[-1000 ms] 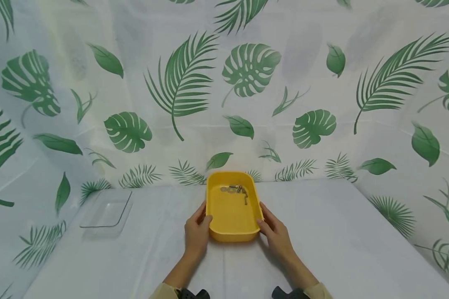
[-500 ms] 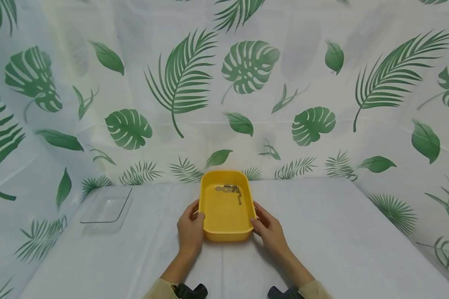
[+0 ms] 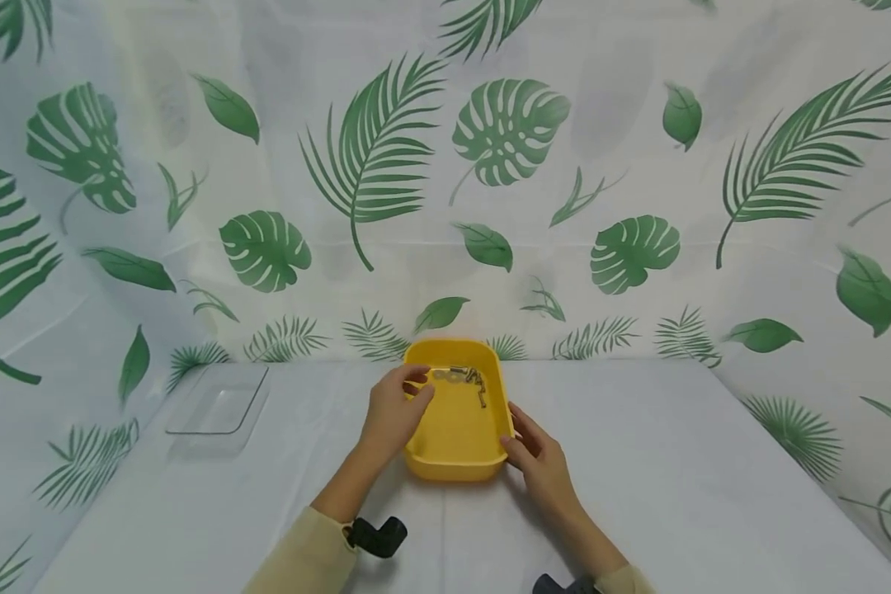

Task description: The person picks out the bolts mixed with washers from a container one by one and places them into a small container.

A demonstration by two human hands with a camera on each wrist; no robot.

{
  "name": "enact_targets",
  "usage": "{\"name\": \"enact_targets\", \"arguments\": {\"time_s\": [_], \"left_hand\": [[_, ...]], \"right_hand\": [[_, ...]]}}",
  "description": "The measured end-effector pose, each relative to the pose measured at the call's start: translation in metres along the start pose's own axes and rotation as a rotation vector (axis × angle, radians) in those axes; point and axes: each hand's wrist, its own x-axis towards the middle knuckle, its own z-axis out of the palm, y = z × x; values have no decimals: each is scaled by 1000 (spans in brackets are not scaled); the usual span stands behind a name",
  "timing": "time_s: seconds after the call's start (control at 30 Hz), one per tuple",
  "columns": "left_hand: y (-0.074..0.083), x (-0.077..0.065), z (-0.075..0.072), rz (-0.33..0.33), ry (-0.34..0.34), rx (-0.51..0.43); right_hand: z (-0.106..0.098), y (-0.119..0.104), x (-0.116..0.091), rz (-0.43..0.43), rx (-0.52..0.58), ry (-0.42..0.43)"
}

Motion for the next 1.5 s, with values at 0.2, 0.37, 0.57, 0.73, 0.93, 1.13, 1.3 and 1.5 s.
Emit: {"name": "enact_targets", "arguments": {"time_s": [0.2,0.37,0.57,0.73,0.93,1.13,1.3,1.5], "left_hand": [[21,23,8,-153,-337,74],[25,42,18,-203,-378,10],[20,58,37,-249,-350,37],[9,61,55,-308,-377,72],[3,71,73,-361,-410,-23],[-7,81,86,-419,-404,-25],[-7,82,87,-441,-390,-7],[-7,82,87,-432,-387,6]], "right_hand": [[-4,2,1,19,0,7],[-4,3,4,2,-8,-1],[-2,5,3,-11,-5,3],[1,7,1,-18,6,-3],[0,7,1,-23,11,16],[0,6,1,-9,24,11],[0,5,1,-11,28,22],[1,3,1,7,28,18]]}}
